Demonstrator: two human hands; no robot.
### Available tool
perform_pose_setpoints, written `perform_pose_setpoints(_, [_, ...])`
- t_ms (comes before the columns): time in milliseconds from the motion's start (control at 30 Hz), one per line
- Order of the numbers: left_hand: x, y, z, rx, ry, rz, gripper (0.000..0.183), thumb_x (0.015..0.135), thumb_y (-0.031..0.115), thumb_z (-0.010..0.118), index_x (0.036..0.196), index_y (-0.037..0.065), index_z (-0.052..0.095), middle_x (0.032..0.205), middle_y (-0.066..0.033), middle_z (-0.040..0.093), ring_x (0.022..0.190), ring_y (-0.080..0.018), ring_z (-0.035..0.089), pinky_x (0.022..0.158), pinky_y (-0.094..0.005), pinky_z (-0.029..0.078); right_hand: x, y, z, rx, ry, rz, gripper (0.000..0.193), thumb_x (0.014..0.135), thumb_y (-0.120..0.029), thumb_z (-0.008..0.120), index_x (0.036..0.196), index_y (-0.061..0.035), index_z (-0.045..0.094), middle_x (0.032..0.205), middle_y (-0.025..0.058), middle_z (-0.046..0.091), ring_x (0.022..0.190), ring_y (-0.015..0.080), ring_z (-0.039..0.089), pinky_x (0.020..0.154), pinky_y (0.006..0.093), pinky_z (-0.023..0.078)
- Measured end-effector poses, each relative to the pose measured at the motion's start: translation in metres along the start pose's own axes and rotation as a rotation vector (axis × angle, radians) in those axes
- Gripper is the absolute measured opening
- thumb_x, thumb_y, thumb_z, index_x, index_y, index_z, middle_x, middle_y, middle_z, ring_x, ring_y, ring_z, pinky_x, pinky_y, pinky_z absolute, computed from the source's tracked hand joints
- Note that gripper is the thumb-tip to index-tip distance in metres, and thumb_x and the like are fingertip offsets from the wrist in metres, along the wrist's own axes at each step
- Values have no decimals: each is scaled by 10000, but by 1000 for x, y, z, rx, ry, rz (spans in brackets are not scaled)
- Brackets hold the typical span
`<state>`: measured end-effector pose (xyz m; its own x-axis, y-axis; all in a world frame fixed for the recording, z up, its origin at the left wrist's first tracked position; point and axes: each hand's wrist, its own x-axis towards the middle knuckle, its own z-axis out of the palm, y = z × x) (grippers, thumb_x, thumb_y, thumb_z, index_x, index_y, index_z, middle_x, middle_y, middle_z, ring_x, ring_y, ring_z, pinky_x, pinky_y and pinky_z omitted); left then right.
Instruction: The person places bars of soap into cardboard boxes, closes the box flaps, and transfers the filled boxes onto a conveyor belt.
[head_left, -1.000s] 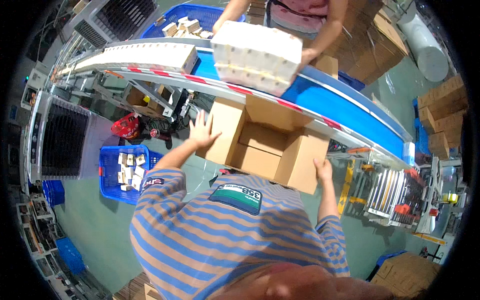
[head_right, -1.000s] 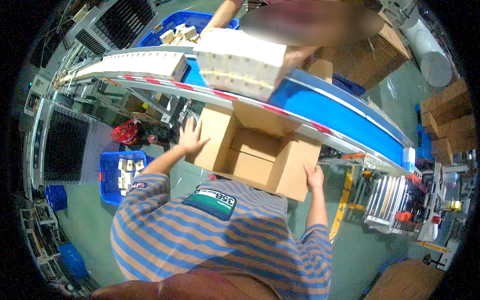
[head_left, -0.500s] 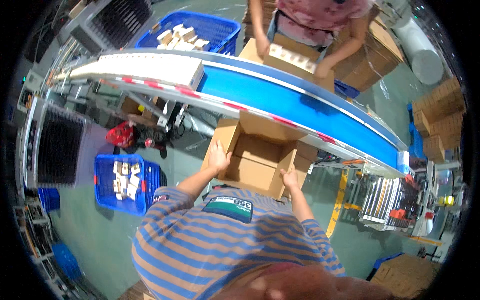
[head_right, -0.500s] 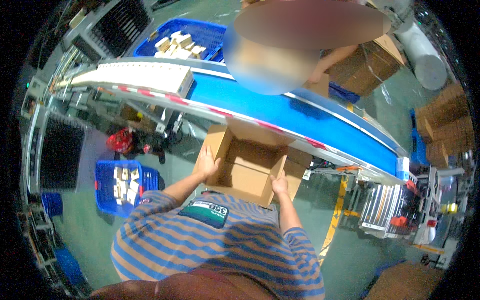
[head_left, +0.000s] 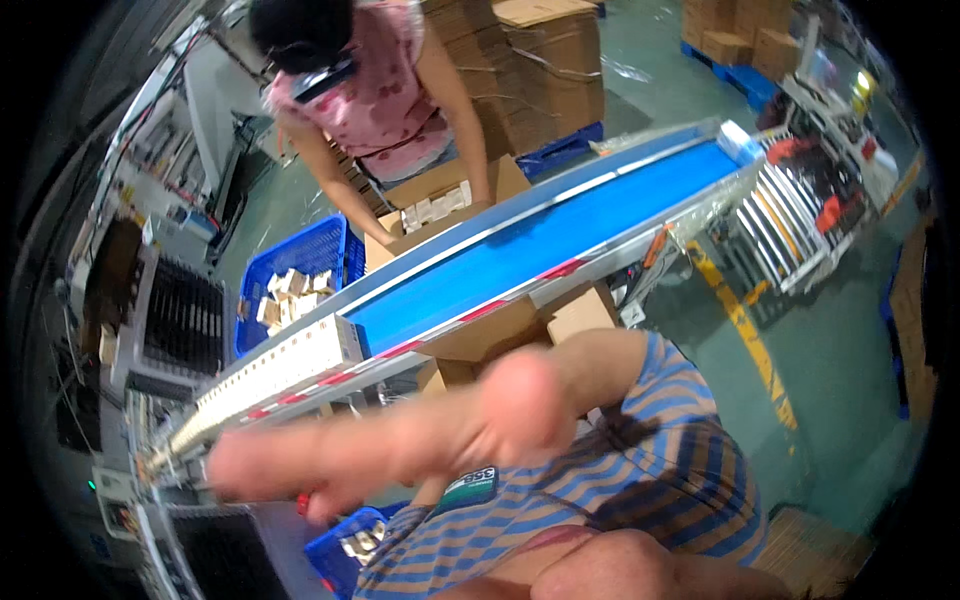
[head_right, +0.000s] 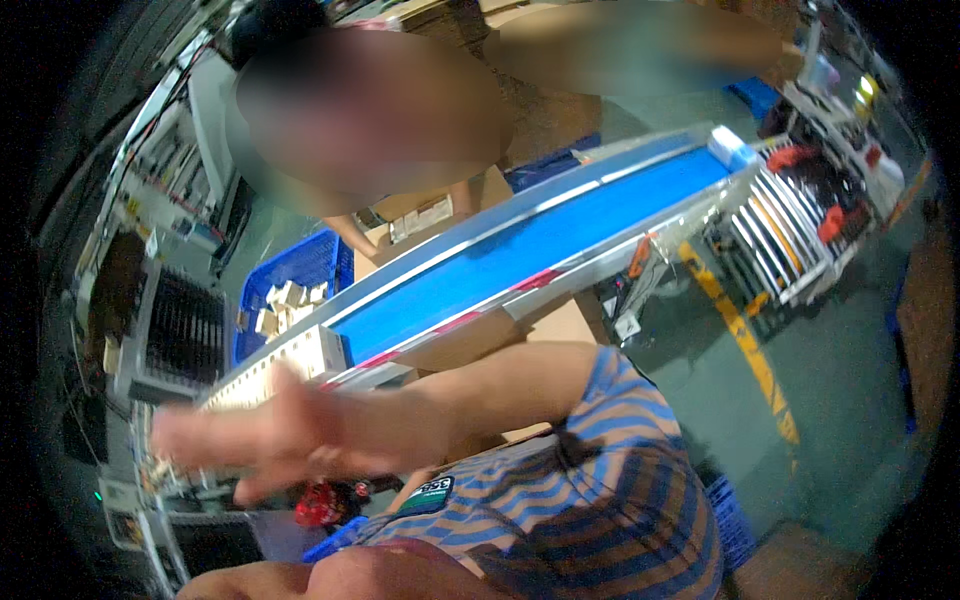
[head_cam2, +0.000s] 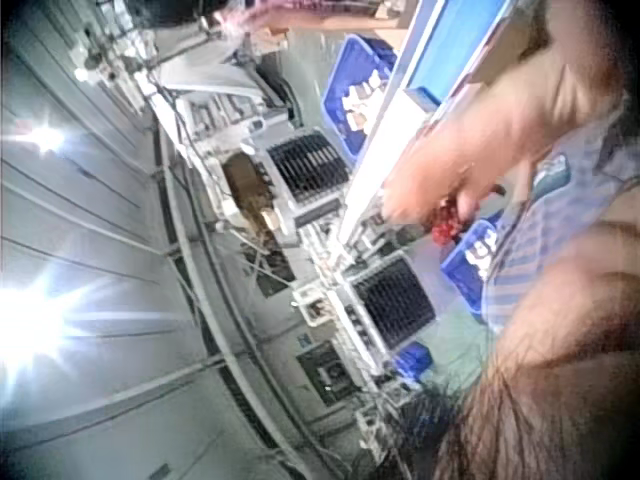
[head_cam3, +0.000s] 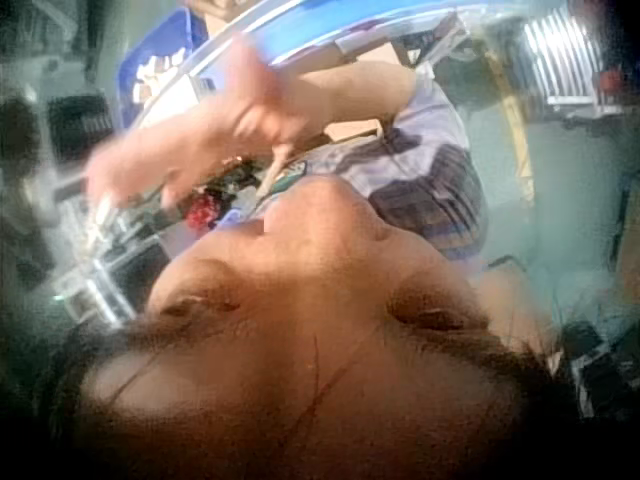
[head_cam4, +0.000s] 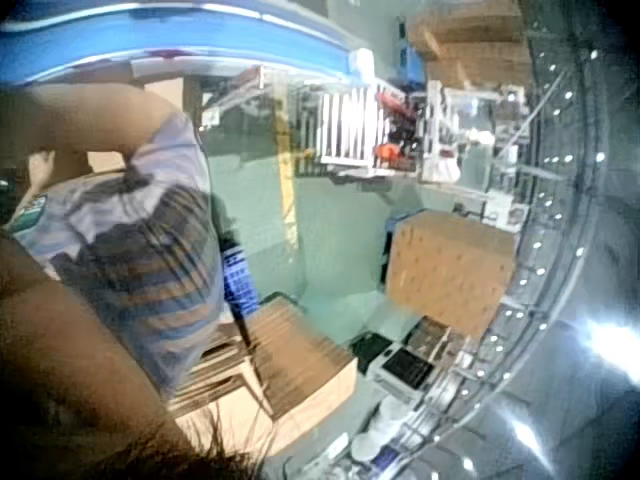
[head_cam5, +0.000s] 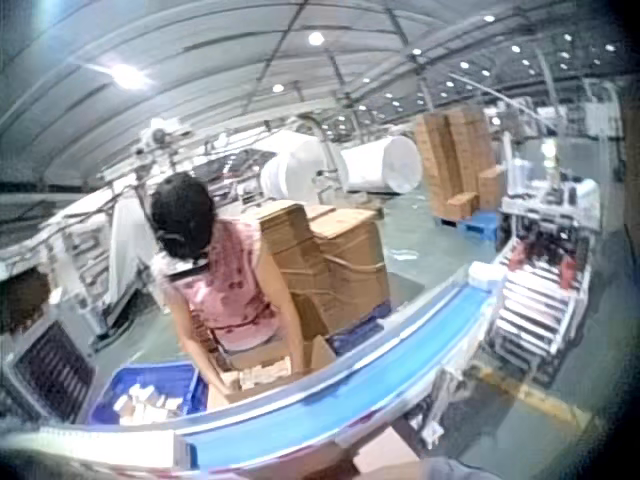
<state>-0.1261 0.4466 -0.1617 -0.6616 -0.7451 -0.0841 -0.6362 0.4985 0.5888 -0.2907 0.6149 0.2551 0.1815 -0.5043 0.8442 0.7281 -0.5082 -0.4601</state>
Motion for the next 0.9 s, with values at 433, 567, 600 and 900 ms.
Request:
perform_pose_setpoints(433, [12,-51,37,229,54,-57,801,804,345,642,1329,-135,273,1367,-336,302,1289,-435,290,1082,-415,262,17,43,69,-104,371,-918,602,881,-15,479,1379,78,156,1271,274,455,1021,240,577,887,315,481])
perform_pose_setpoints(567, [10,-51,35,224,41,-68,811,806,360,636,1329,-140,270,1371,-338,293,1294,-435,285,1084,-418,258,14,47,63,-140,336,-855,623,878,-75,483,1385,72,151,1295,277,405,1063,261,521,910,346,441])
perform_pose_setpoints(600, [10,-50,33,220,43,-71,814,807,364,635,1329,-142,270,1372,-338,291,1295,-435,283,1085,-418,257,13,48,62,-148,326,-844,629,878,-90,484,1386,71,150,1301,278,393,1073,266,507,915,354,431])
perform_pose_setpoints(900, [-1,-48,30,214,58,-115,805,813,365,624,1320,-158,282,1370,-345,295,1291,-427,300,1090,-418,248,-5,32,76,-573,145,-1054,693,873,-226,492,1399,57,139,1354,286,281,1167,313,381,965,423,341])
